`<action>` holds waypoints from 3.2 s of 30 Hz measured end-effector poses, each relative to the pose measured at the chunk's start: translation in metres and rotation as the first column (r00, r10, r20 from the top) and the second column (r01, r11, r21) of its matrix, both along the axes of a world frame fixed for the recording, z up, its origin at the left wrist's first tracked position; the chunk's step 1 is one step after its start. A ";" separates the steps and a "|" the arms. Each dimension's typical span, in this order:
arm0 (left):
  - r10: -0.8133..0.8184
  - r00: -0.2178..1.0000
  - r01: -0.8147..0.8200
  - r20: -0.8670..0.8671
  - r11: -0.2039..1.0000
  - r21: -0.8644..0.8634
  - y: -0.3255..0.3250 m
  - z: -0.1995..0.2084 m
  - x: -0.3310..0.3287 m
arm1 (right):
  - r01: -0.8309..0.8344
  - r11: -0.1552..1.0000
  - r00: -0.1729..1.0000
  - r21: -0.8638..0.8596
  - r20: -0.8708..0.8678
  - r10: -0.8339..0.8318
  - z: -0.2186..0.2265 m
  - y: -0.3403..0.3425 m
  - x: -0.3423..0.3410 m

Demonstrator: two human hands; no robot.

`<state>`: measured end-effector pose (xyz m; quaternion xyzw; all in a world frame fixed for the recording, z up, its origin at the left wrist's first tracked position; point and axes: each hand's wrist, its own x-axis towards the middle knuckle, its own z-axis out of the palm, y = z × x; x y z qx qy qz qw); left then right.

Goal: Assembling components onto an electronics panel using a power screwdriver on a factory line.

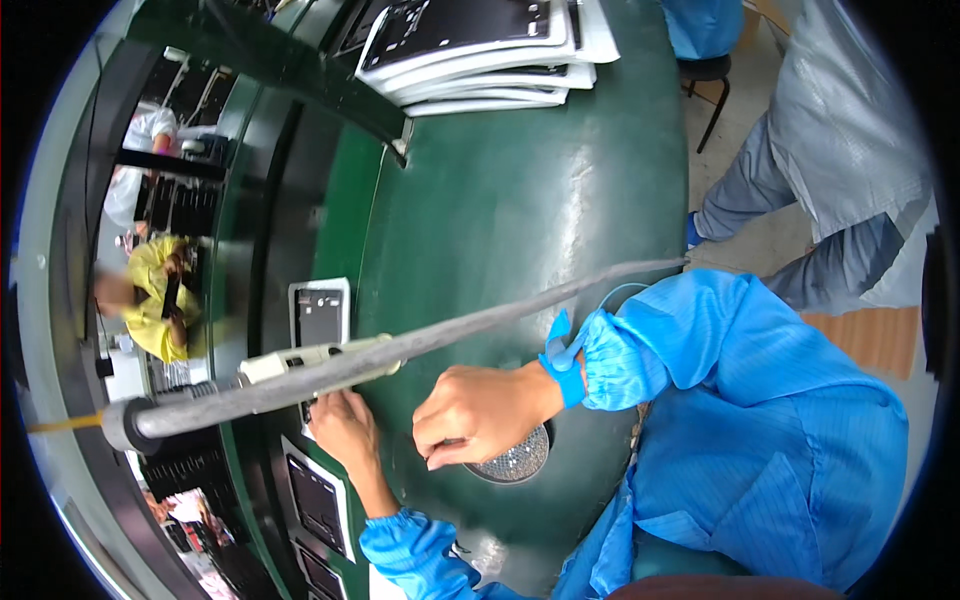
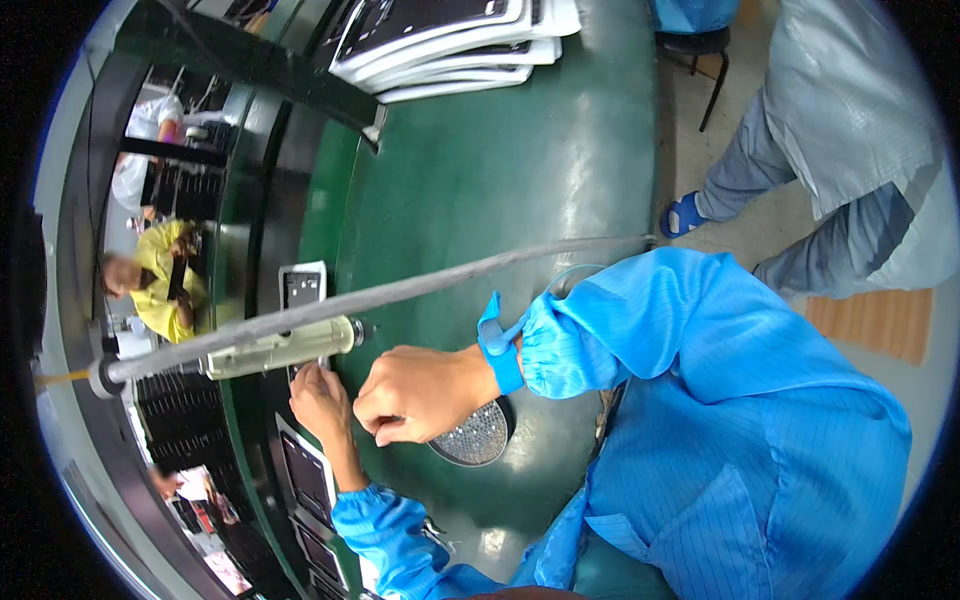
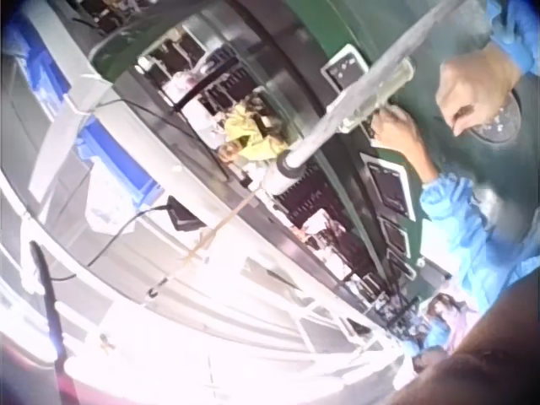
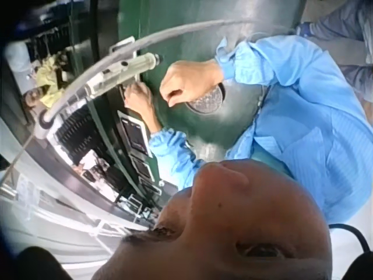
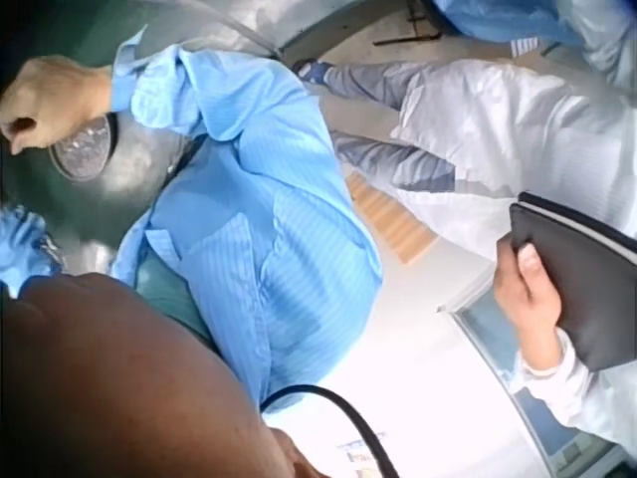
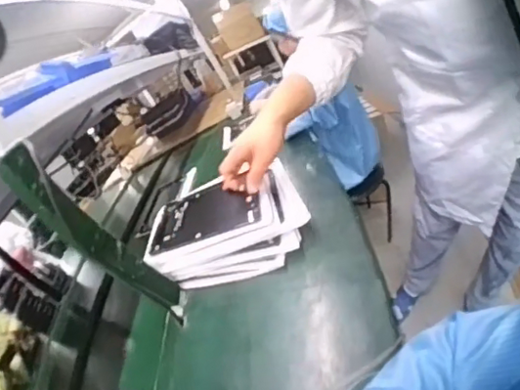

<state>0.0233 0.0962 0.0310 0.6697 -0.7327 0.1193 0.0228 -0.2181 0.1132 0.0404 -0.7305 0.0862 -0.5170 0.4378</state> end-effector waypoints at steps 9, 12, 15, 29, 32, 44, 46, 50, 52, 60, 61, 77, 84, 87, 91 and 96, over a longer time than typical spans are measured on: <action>-0.117 0.973 0.092 -0.199 0.987 -0.132 0.081 -0.001 -0.057 | 0.099 0.995 0.992 0.017 -0.075 -0.097 -0.006 -0.015 0.000; -0.037 0.915 0.006 -0.401 0.997 -0.078 0.098 0.001 -0.061 | 0.095 0.995 0.984 0.040 -0.157 -0.088 -0.015 -0.022 0.005; 0.071 0.818 -0.135 -0.571 0.988 -0.070 0.106 -0.008 -0.054 | 0.082 0.996 0.968 0.021 -0.238 -0.075 -0.023 -0.028 0.008; 0.154 0.693 -0.243 -0.704 0.970 -0.027 0.112 -0.025 -0.057 | -0.102 0.988 0.809 -0.115 -0.588 0.015 -0.044 -0.047 0.034; 0.148 0.759 -0.229 -0.634 0.972 -0.048 0.112 -0.022 -0.055 | -0.149 0.983 0.820 -0.112 -0.569 0.059 -0.050 -0.049 0.038; 0.088 0.699 -0.162 -0.710 0.986 -0.037 0.101 -0.026 -0.056 | -0.214 0.940 0.784 -0.267 -0.621 0.002 -0.054 -0.046 0.045; 0.036 0.761 -0.105 -0.648 0.992 -0.068 0.099 -0.026 -0.057 | -0.227 0.931 0.797 -0.284 -0.604 0.009 -0.055 -0.048 0.043; -0.014 0.820 -0.042 -0.572 0.995 -0.085 0.100 -0.030 -0.055 | -0.222 0.929 0.798 -0.295 -0.603 -0.001 -0.051 -0.046 0.043; -0.064 0.841 -0.019 -0.537 0.989 -0.147 0.096 -0.033 -0.057 | -0.216 0.928 0.788 -0.304 -0.616 -0.018 -0.050 -0.046 0.040; -0.045 0.857 -0.038 -0.514 0.988 -0.151 0.098 -0.033 -0.055 | -0.256 0.890 0.724 -0.378 -0.685 -0.082 -0.043 -0.040 0.037; -0.059 0.856 -0.031 -0.514 0.986 -0.164 0.098 -0.033 -0.054 | -0.267 0.884 0.714 -0.384 -0.695 -0.086 -0.042 -0.041 0.037; -0.063 0.805 0.024 -0.590 0.997 -0.074 0.110 -0.016 -0.055 | -0.015 1.000 0.998 -0.020 0.060 0.016 0.056 -0.090 0.007; -0.086 0.801 0.026 -0.593 0.994 -0.108 0.113 -0.017 -0.056 | -0.251 0.884 0.924 0.394 -0.175 0.341 0.034 -0.065 0.022; -0.116 0.792 0.026 -0.599 0.987 -0.157 0.112 -0.018 -0.057 | -0.267 0.874 0.929 0.407 -0.133 0.345 0.030 -0.018 0.034; -0.113 0.806 0.026 -0.581 0.987 -0.156 0.114 -0.019 -0.053 | -0.239 0.887 0.933 0.394 -0.159 0.322 0.022 0.011 0.048; -0.115 0.748 0.015 -0.654 0.988 -0.156 0.112 -0.022 -0.054 | -0.254 0.873 0.937 0.416 -0.117 0.329 0.012 0.015 0.054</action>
